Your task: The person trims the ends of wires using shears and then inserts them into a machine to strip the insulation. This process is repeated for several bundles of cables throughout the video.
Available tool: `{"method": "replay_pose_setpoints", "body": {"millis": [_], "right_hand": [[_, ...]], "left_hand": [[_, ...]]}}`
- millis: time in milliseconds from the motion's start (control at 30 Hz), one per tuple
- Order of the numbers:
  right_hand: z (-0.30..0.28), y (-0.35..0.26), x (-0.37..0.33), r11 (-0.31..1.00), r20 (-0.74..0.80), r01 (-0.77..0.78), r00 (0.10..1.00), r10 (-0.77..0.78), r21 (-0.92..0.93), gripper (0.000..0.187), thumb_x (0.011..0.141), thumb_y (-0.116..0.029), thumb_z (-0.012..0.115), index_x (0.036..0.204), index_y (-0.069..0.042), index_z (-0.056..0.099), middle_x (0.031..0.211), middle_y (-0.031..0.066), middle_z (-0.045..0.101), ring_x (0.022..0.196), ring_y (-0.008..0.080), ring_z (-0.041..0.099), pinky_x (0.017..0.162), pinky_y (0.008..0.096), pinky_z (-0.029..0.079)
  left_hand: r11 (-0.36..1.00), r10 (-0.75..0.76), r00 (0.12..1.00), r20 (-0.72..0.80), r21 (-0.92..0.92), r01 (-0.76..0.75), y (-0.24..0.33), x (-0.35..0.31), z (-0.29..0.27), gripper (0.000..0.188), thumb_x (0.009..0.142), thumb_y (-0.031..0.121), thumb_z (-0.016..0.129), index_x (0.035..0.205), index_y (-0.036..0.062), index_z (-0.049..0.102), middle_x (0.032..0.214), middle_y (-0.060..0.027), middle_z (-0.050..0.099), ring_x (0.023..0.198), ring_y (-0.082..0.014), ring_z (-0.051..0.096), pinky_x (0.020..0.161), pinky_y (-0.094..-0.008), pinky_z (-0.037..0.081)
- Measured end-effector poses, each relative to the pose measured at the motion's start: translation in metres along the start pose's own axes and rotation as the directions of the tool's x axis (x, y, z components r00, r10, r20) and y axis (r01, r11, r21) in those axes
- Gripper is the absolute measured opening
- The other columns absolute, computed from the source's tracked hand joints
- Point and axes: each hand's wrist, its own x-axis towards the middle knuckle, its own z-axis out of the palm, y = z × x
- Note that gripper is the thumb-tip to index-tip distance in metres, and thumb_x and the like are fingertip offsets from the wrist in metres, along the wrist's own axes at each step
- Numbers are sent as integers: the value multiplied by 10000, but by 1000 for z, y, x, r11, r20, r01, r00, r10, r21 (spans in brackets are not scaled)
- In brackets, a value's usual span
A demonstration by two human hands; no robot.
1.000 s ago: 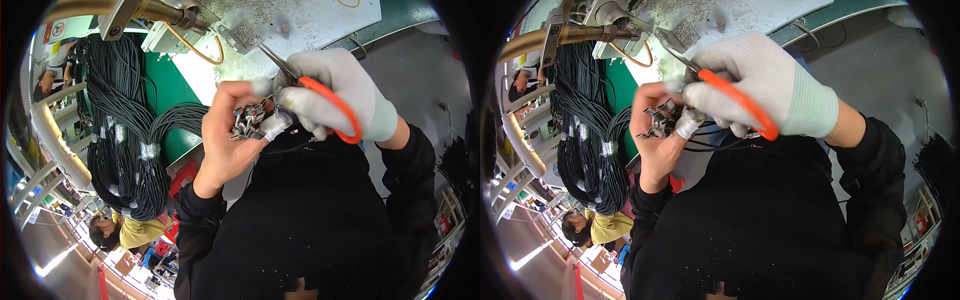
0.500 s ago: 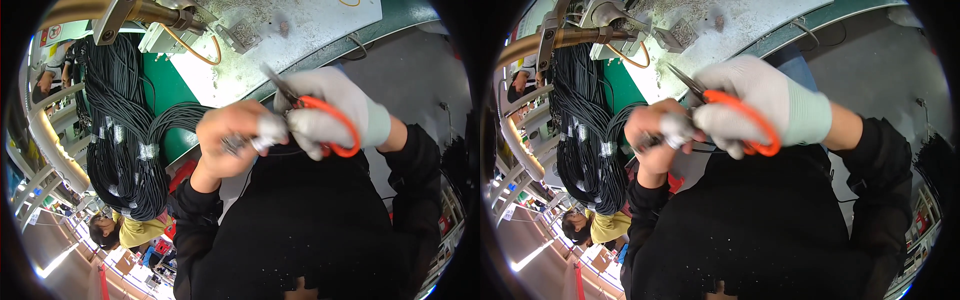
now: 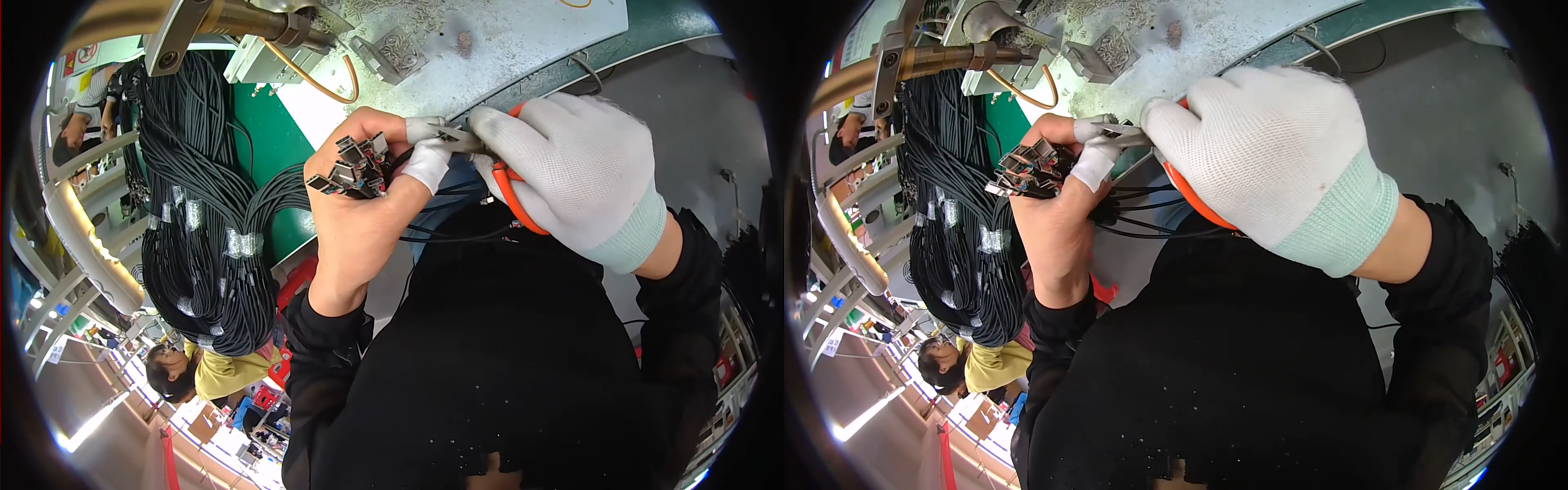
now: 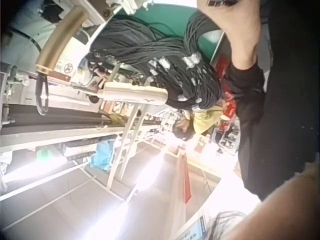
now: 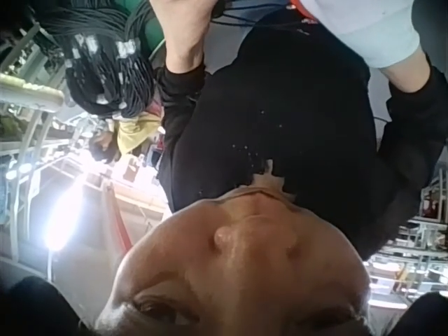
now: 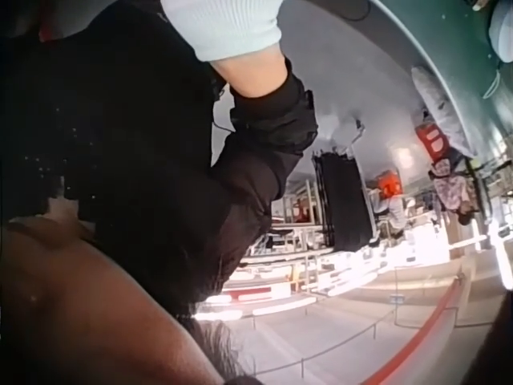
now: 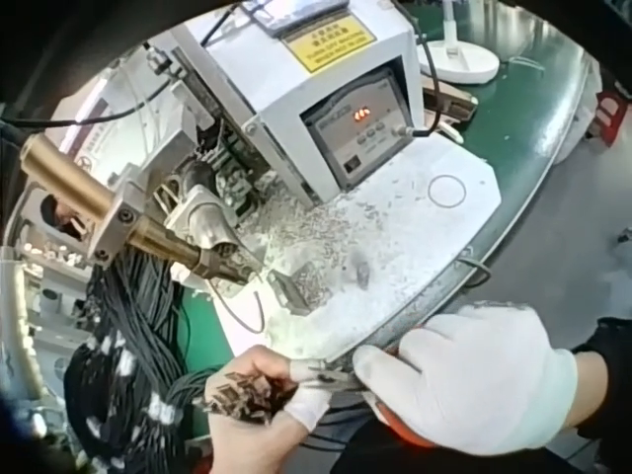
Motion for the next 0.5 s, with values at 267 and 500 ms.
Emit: {"method": "replay_pose_setpoints", "body": {"millis": [267, 500], "right_hand": [[11, -3, -11, 769, 97, -166, 986, 135, 617, 174, 736, -125, 742, 871, -64, 650, 600, 61, 551, 515, 229, 566, 490, 299, 446], [27, -10, -8, 787, -24, -128, 984, 179, 603, 158, 734, -91, 730, 866, -49, 654, 614, 77, 572, 493, 234, 552, 479, 292, 439]], "left_hand": [[994, 33, 996, -80, -103, -41, 0, 3, 10, 149, 795, -62, 663, 908, 0, 589, 758, 28, 594, 674, -17, 510, 607, -178, 424], [996, 19, 988, -150, -81, -31, -4, 1, 13, 158, 780, -53, 673, 883, -4, 564, 762, 18, 605, 660, -20, 518, 598, -180, 429]]}}
